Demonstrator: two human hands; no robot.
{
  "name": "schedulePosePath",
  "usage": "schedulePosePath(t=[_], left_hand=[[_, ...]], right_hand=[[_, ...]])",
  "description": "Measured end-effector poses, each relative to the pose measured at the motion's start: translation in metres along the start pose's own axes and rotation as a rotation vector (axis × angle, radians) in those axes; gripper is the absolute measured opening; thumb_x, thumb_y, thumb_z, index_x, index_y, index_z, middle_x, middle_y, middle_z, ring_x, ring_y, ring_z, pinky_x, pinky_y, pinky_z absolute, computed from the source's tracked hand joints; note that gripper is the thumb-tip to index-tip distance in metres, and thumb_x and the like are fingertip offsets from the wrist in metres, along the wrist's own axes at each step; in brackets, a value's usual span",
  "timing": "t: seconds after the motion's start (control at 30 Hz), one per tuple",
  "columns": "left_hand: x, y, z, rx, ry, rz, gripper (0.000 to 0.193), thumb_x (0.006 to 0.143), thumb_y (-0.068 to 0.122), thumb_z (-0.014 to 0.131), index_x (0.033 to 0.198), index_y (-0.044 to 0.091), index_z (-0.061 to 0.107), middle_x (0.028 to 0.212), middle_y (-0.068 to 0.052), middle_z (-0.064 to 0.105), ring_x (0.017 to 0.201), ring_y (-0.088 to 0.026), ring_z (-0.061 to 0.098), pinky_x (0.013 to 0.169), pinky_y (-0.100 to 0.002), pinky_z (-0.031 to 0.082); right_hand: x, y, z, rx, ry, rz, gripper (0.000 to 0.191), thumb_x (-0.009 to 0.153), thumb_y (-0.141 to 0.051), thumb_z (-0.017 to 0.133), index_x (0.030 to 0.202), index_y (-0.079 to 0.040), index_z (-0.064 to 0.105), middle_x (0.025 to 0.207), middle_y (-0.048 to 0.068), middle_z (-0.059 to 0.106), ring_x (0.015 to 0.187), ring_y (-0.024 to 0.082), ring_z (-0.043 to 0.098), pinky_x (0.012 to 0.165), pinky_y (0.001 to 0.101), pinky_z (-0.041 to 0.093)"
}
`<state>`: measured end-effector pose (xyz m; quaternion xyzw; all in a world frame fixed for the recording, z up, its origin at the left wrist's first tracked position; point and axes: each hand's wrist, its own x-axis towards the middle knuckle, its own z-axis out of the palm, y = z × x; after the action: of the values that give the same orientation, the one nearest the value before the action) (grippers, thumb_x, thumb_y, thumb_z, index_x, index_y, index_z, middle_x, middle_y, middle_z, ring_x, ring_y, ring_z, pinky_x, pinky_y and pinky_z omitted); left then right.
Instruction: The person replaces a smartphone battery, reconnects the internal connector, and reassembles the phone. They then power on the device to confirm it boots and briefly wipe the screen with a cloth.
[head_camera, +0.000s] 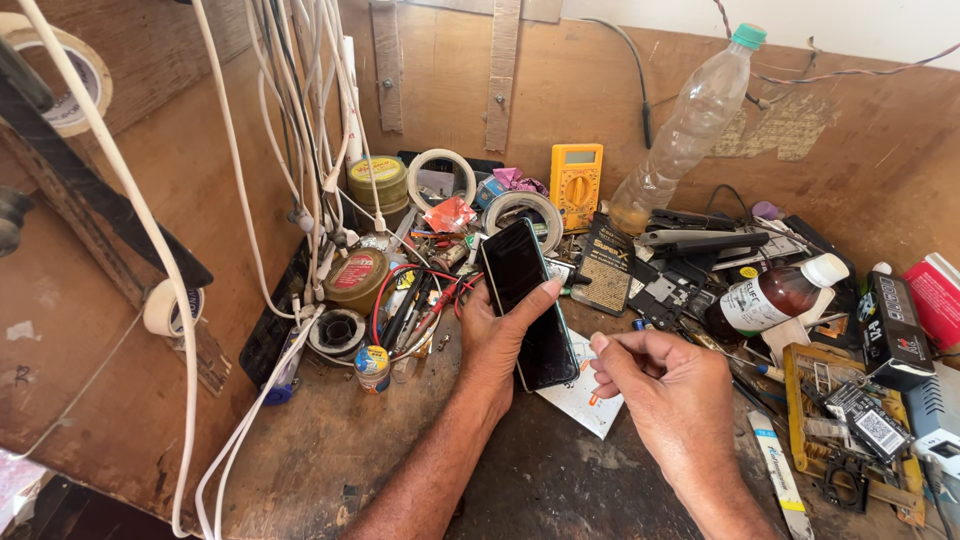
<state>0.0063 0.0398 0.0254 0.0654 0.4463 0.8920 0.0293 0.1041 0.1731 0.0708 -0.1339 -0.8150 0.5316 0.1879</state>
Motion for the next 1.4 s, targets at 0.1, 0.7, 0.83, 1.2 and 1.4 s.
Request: schedulePosePath(t=[0.1, 0.7, 0.83, 1.2, 1.4], left_hand=[[0.000, -0.001, -0.001, 0.012, 0.000, 0.001, 0.037, 0.076, 0.020, 0.088, 0.104, 0.006, 0.069, 0.091, -0.001, 0.071, 0.080, -0.011, 0.066, 0.072, -0.028, 0.055], [-0.001, -0.004, 0.000, 0.024, 0.022, 0.051, 0.035, 0.076, 0.019, 0.087, 0.103, 0.007, 0.069, 0.089, 0.000, 0.071, 0.076, -0.010, 0.066, 0.069, -0.027, 0.055], [-0.001, -0.004, 0.000, 0.007, 0.022, 0.055, 0.035, 0.076, 0.019, 0.087, 0.103, 0.005, 0.069, 0.090, -0.001, 0.072, 0.076, -0.010, 0.067, 0.069, -0.028, 0.056], [-0.001, -0.002, -0.003, -0.024, 0.026, 0.046, 0.040, 0.077, 0.021, 0.087, 0.109, 0.006, 0.069, 0.096, -0.001, 0.073, 0.084, -0.011, 0.068, 0.075, -0.028, 0.057], [0.000, -0.004, -0.005, -0.046, 0.013, 0.051, 0.040, 0.077, 0.022, 0.087, 0.109, 0.006, 0.069, 0.095, -0.001, 0.071, 0.083, -0.011, 0.067, 0.074, -0.029, 0.056]], right_hand=[[0.001, -0.001, 0.001, -0.018, -0.010, 0.003, 0.025, 0.088, -0.020, 0.077, 0.087, 0.004, 0.080, 0.070, 0.010, 0.079, 0.060, 0.013, 0.074, 0.059, 0.0267, 0.061], [-0.011, -0.014, 0.013, -0.241, 0.137, -0.034, 0.013, 0.086, -0.017, 0.078, 0.090, -0.004, 0.081, 0.065, 0.006, 0.078, 0.054, 0.010, 0.074, 0.049, 0.0244, 0.057], [-0.014, -0.011, 0.016, -0.218, 0.145, -0.103, 0.012, 0.086, -0.013, 0.079, 0.093, -0.004, 0.082, 0.066, 0.007, 0.079, 0.053, 0.011, 0.074, 0.050, 0.0258, 0.056], [-0.011, -0.002, 0.001, 0.076, 0.123, -0.161, 0.020, 0.090, -0.006, 0.073, 0.109, -0.004, 0.079, 0.085, 0.008, 0.081, 0.072, 0.012, 0.077, 0.066, 0.0231, 0.060], [-0.006, 0.003, -0.006, 0.080, 0.052, -0.054, 0.018, 0.088, -0.006, 0.075, 0.105, -0.001, 0.080, 0.085, 0.011, 0.080, 0.073, 0.015, 0.077, 0.067, 0.0255, 0.060]])
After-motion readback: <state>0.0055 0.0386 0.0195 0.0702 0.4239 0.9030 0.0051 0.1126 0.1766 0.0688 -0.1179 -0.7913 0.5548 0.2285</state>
